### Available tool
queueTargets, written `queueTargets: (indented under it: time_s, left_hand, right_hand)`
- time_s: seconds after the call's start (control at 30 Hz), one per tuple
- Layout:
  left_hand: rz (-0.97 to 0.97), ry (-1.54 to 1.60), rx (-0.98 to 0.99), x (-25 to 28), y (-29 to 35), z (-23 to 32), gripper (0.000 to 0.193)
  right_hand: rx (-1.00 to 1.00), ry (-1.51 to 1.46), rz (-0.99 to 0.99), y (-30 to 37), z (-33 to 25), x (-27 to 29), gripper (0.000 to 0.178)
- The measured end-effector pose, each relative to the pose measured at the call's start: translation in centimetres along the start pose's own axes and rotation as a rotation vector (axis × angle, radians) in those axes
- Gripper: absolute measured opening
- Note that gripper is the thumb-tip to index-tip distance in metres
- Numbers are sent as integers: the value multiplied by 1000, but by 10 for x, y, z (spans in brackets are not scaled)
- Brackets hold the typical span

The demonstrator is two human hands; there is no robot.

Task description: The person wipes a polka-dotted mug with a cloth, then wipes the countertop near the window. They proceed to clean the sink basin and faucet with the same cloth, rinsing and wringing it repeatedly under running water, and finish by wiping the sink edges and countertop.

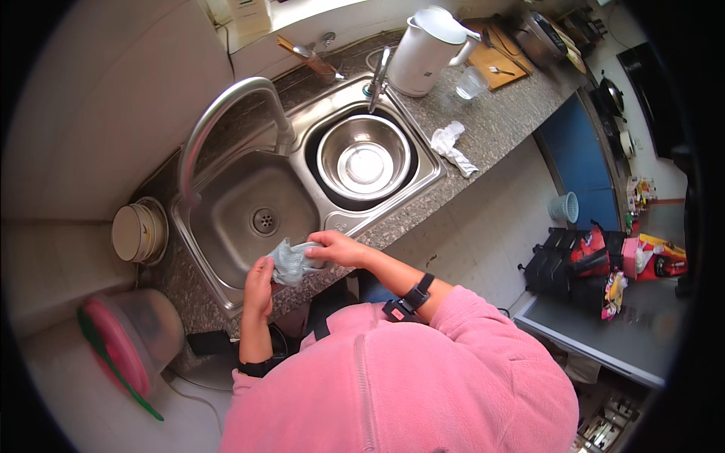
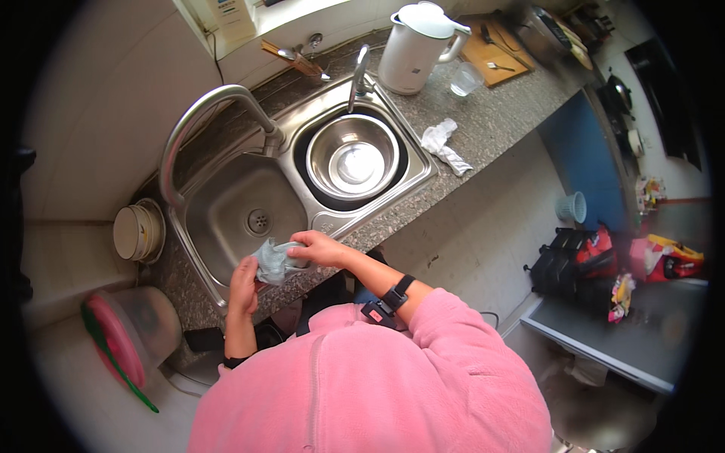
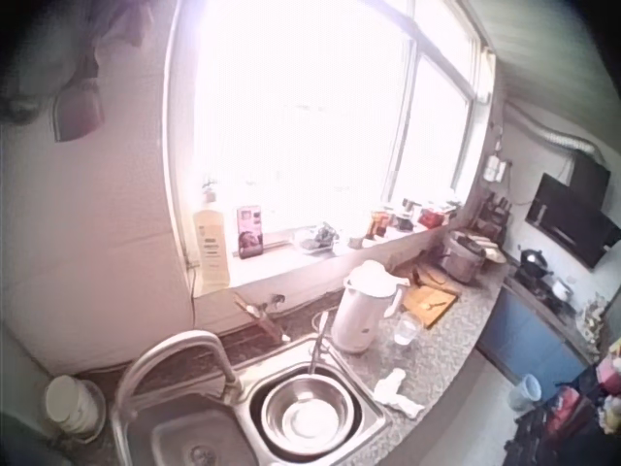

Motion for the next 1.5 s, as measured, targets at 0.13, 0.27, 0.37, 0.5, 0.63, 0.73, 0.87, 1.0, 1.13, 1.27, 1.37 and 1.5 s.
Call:
queueTargets:
  time_s: [0.13, 0.27, 0.37, 0.5, 0.63, 0.73, 0.87, 1.0, 1.13, 1.27, 1.37, 1.5]
  left_hand:
    - [230, 11, 38, 12, -5, -15, 23]
    - [240, 4, -71, 12, -4, -18, 26]
    - [27, 167, -47, 4, -7, -25, 30]
    - [-239, 366, -4, -4, -8, -32, 34]
    - [-379, 717, -53, 3, -13, -15, 53]
    - [-287, 750, -32, 18, -29, -2, 60]
    - [-96, 148, 138, 14, -61, -22, 69]
    - [-257, -1140, -108, -24, -82, -49, 74]
    - [-331, -1022, 98, -14, -97, -46, 73]
    - [-297, -1247, 233, 30, -91, -47, 73]
    - [-126, -1512, 387, 86, -74, -43, 71]
    - [-236, -1935, 403, 120, -64, -25, 68]
  right_hand:
    - [149, -256, 123, 6, -26, 11, 21]
    - [235, 169, 98, 3, -67, -2, 41]
    - [336, 434, -84, -2, -85, -41, 55]
    - [358, 324, -406, 7, -78, -70, 69]
    - [343, 538, 125, 0, -53, -4, 48]
    - [391, 1001, 477, 5, -32, 58, 37]
    - [408, 1125, 480, 14, -1, 83, 40]
    - [401, 1098, 427, 21, 12, 61, 44]
    - [387, 1098, 403, 19, 10, 41, 48]
    - [392, 1099, 381, 10, 5, 44, 53]
    - [381, 1069, 395, 3, 7, 52, 52]
    - [381, 1136, 363, -4, 13, 55, 48]
Point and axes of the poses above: each hand's wrist, its own y-axis away from the middle knuckle, its own x-axis out of the back of the hand, z = x × y, the point moved 3 cm from there along -y, towards the middle knuckle, and after that the axes turned 9 degrees about x, right-handed, at the moved point
